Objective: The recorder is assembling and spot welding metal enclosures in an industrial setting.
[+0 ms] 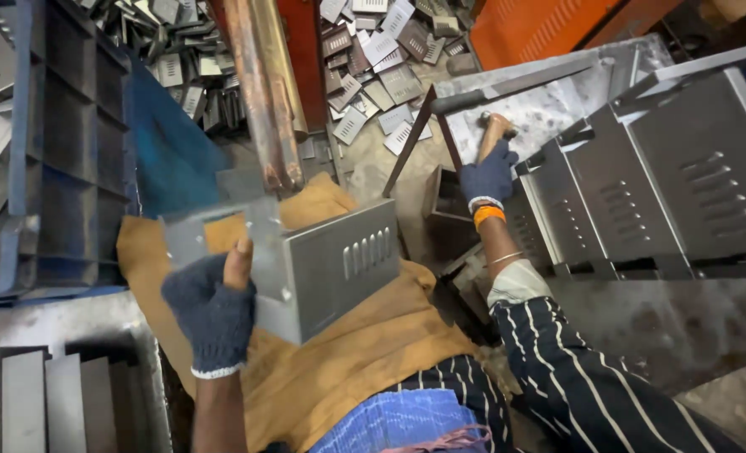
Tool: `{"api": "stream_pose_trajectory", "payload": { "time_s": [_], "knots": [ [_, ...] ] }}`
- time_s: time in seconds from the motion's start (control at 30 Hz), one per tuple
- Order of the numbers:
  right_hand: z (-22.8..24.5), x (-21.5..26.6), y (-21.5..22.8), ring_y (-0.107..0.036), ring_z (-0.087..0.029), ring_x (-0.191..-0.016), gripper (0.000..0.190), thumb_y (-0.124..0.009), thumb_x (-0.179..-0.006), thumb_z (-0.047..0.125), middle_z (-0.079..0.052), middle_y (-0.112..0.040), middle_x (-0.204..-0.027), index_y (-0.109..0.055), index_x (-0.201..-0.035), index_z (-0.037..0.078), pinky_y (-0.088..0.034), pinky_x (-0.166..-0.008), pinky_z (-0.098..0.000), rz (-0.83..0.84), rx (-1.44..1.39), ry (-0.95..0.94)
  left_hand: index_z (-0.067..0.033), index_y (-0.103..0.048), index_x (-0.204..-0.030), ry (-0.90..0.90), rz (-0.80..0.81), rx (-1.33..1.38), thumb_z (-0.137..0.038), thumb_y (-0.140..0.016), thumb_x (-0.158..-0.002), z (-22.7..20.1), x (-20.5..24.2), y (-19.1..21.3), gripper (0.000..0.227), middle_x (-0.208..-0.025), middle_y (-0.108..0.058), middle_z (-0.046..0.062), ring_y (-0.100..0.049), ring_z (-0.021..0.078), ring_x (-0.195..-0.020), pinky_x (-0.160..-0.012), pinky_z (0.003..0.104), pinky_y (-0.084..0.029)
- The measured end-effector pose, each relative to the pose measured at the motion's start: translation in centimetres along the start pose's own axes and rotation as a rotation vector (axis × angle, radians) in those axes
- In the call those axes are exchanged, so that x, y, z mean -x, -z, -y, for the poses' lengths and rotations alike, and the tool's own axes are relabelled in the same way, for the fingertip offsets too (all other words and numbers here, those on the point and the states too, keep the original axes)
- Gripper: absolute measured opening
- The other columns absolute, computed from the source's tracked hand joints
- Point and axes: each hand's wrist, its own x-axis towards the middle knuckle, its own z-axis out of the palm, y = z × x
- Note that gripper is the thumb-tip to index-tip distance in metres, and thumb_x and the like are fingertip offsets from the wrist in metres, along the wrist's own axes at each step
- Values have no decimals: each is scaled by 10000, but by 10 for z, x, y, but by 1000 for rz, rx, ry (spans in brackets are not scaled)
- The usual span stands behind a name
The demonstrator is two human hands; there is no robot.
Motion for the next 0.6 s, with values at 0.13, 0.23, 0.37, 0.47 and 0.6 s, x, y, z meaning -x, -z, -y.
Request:
{"api": "stream_pose_trajectory", "payload": {
  "time_s": [0.13,0.23,0.37,0.47,0.6],
  "knots": [
    [17,24,11,-611,-518,-1079,812,-798,-621,237,-289,-541,-1286,-468,-1328,11,-521,-858,-533,-254,146,323,-2,-590,-587,-249,34,-184,-288,-717,-1017,-18,-23,2,532,-483,-415,84,-421,176,-421,-510,364,-319],
    [79,85,73,-641,-349,-1010,605,-767,-805,222,-185,-612,-1240,-561,-1349,54,-531,-897,-411,-135,-182,629,-21,-620,-591,-498,9,-263,-281,-729,-1002,-31,-46,0,498,-530,-473,144,-441,266,-452,-530,393,-341],
    [148,172,148,-534,-103,-896,474,-688,-945,131,-16,-615,-1174,-552,-1389,40,-464,-774,-273,689,-1088,577,-68,-671,-554,-623,88,-535,-329,-763,-931,-53,-86,2,468,-465,-508,135,-463,291,-411,-474,415,-365],
    [166,196,155,-491,-152,-889,696,-740,-918,115,-89,-521,-1106,-467,-1557,69,-413,-783,-307,903,-1121,534,-94,-718,-575,-581,198,-569,-332,-757,-931,-59,-111,3,430,-435,-527,112,-484,255,-365,-459,395,-405],
    [184,197,133,-395,-197,-1525,845,-781,-954,175,-125,-417,-1639,-313,-1642,25,-318,-1290,-350,724,-1040,890,-120,-814,-784,-740,177,-480,-314,-776,-922,-53,-131,2,241,-560,-634,65,-564,206,-431,-510,364,-476]
  ]
}}
